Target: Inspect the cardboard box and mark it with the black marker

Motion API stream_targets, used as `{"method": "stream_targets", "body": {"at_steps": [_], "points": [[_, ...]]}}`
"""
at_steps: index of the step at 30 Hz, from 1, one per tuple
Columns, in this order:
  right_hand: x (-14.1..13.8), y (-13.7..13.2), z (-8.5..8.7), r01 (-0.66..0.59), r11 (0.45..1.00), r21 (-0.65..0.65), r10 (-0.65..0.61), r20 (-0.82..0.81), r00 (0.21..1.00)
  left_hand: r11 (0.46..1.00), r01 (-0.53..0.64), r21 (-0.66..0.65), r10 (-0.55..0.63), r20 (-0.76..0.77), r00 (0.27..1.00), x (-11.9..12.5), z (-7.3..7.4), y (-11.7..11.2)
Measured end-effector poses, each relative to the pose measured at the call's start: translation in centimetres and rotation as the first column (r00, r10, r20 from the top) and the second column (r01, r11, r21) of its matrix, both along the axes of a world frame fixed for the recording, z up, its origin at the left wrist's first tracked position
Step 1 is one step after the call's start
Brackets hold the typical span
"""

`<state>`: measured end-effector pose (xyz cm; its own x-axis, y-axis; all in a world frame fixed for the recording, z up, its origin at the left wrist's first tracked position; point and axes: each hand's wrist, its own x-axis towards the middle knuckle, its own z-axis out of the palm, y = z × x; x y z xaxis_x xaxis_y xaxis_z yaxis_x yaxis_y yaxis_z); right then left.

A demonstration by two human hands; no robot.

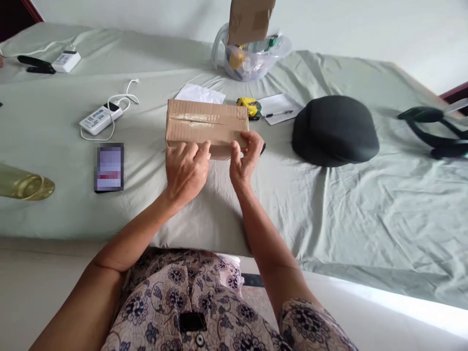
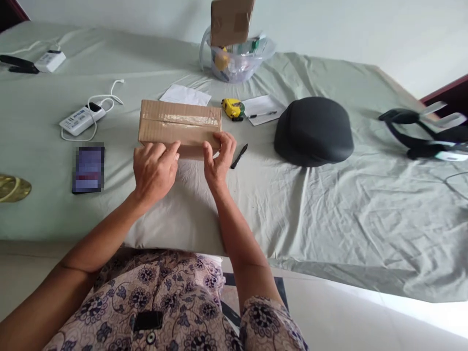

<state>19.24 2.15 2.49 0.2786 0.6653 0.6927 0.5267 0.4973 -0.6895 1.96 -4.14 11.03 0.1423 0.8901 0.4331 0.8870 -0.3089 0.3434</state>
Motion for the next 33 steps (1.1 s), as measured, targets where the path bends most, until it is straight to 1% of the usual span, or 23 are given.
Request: {"method": "stream_targets", "body": {"at_steps": [2, 4, 7, 10, 12, 14, 16, 18, 20, 23, 25, 27, 28, 29, 30, 32, 33], "points": [[0.2, 0.5, 0.5, -0.022, 0.999, -0.037, 0.022, 0.006, 1.000, 0.999, -0.031, -0.025, 0.030, -0.024, 0.999, -0.6, -0.9, -0.1], [0.4, 1.3, 1.0, -0.039, 0.997, -0.073, 0.040, 0.012, 0.999, 0.999, -0.040, -0.013, 0.039, -0.025, 0.999, -0.9, -1.7, 0.6], [0.9, 3.2, 1.9, -0.048, 0.993, -0.105, 0.053, 0.042, 0.998, 1.000, -0.005, 0.023, 0.005, -0.002, 1.000, -0.7, -2.6, 2.1], [1.6, 5.6, 3.1, -0.052, 0.992, -0.118, 0.064, 0.100, 0.993, 1.000, 0.022, 0.015, -0.021, -0.011, 1.000, 0.0, -3.2, 3.4], [2.2, 7.4, 4.0, -0.048, 0.990, -0.134, 0.068, 0.150, 0.986, 0.999, 0.038, -0.024, -0.039, -0.063, 0.997, 0.6, -3.6, 4.2], [2.7, 9.3, 4.8, -0.036, 0.986, -0.163, 0.068, 0.195, 0.978, 0.993, 0.066, -0.094, -0.078, -0.140, 0.987, 0.8, -4.0, 4.8], [3.1, 11.0, 5.3, -0.029, 0.978, -0.207, 0.074, 0.215, 0.974, 0.979, 0.097, -0.178, -0.133, -0.204, 0.970, 0.8, -4.3, 5.1], [3.3, 12.5, 5.5, -0.029, 0.971, -0.237, 0.080, 0.211, 0.974, 0.965, 0.124, -0.230, -0.176, -0.224, 0.959, 0.8, -4.4, 5.0], [3.5, 13.5, 5.5, -0.036, 0.969, -0.243, 0.088, 0.204, 0.975, 0.964, 0.157, -0.215, -0.204, -0.216, 0.955, 1.1, -4.1, 4.8], [3.9, 14.3, 5.5, -0.044, 0.967, -0.249, 0.101, 0.218, 0.971, 0.956, 0.255, -0.145, -0.281, -0.211, 0.936, 2.8, -2.9, 5.1], [4.1, 14.3, 5.5, -0.064, 0.965, -0.255, 0.125, 0.229, 0.965, 0.943, 0.306, -0.133, -0.328, -0.203, 0.922, 4.1, -1.6, 6.3], [4.4, 14.2, 5.5, -0.094, 0.965, -0.246, 0.152, 0.227, 0.962, 0.947, 0.299, -0.119, -0.314, -0.147, 0.938, 4.1, -0.4, 8.1], [4.5, 14.0, 5.4, -0.106, 0.965, -0.240, 0.161, 0.223, 0.961, 0.957, 0.271, -0.101, -0.280, -0.096, 0.955, 3.3, 0.1, 9.2], [4.6, 13.9, 5.3, -0.114, 0.966, -0.234, 0.166, 0.220, 0.961, 0.971, 0.226, -0.072, -0.229, -0.028, 0.973, 2.0, 0.5, 10.1], [4.6, 13.8, 5.2, -0.118, 0.967, -0.227, 0.169, 0.217, 0.961, 0.985, 0.167, -0.045, -0.165, 0.043, 0.985, 0.1, 0.7, 10.9], [4.6, 13.5, 5.0, -0.127, 0.969, -0.210, 0.172, 0.209, 0.963, 1.000, 0.003, 0.007, -0.004, 0.139, 0.990, -4.7, 0.6, 11.9], [4.5, 13.2, 4.9, -0.133, 0.971, -0.201, 0.174, 0.203, 0.963, 0.996, -0.090, 0.014, 0.087, 0.158, 0.984, -7.2, 0.3, 12.2]]}}
